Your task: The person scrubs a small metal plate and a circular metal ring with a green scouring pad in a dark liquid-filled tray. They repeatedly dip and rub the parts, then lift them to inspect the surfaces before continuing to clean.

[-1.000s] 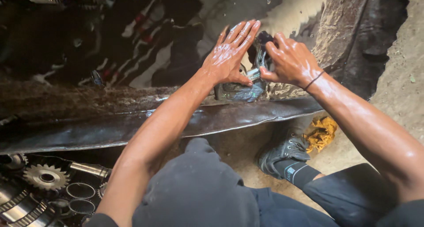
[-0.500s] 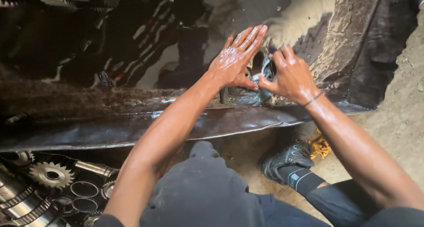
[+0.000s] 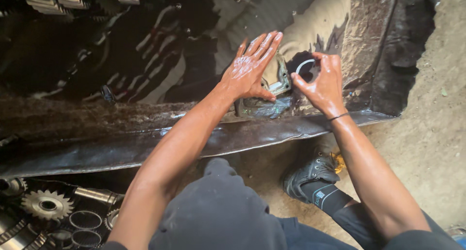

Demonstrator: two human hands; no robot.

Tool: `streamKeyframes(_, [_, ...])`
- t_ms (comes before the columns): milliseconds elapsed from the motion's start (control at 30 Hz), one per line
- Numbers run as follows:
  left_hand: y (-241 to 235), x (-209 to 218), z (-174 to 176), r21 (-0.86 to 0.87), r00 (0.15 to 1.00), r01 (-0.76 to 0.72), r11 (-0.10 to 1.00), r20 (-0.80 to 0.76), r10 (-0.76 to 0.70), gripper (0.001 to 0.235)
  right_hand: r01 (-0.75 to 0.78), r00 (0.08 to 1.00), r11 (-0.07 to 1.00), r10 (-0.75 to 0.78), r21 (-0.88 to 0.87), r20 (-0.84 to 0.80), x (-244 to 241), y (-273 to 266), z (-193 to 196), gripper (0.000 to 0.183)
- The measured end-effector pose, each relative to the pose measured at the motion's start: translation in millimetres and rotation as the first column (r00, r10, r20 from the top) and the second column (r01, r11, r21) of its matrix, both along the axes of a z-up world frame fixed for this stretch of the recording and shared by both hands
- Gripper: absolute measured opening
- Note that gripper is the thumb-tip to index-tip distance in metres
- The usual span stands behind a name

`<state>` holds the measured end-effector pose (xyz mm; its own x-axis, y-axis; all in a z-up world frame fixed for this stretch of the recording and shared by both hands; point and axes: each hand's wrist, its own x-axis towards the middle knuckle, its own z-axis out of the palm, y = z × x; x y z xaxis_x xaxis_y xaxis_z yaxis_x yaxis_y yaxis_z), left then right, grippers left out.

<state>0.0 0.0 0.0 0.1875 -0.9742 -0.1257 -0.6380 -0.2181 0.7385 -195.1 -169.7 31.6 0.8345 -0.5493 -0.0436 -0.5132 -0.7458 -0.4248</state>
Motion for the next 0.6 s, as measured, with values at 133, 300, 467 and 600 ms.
streamKeyframes(133, [-2.2, 1.0, -0.6, -0.015, 1.0, 0.016, 1.0, 0.026, -0.015, 0.158, 0.214, 0.974, 0.969, -0.203, -0.122, 0.098, 3.3, -30.6, -10.5, 0.06])
streamKeyframes(300, [4.7, -0.5, -4.6, -0.191, 0.995, -0.095, 0.977, 0.008, 0.099, 0.127, 0.466, 0.885, 0.877, -0.459, -0.117, 0.085, 26.4, -43.4, -26.8, 0.05])
streamKeyframes(467, [15.6, -9.5, -10.5, -0.143, 0.875, -0.438, 0.888, 0.16, 0.457, 0.074, 0.166, 0.978, 0.976, -0.145, -0.138, 0.148, 30.5, -33.8, -37.0, 0.045])
streamKeyframes(600, [8.5, -10.3, -4.3, -0.08, 0.837, -0.503, 0.86, 0.203, 0.508, 0.051, 0.42, 0.906, 0.904, -0.412, -0.081, 0.101, 13.5, -33.8, -36.5, 0.037])
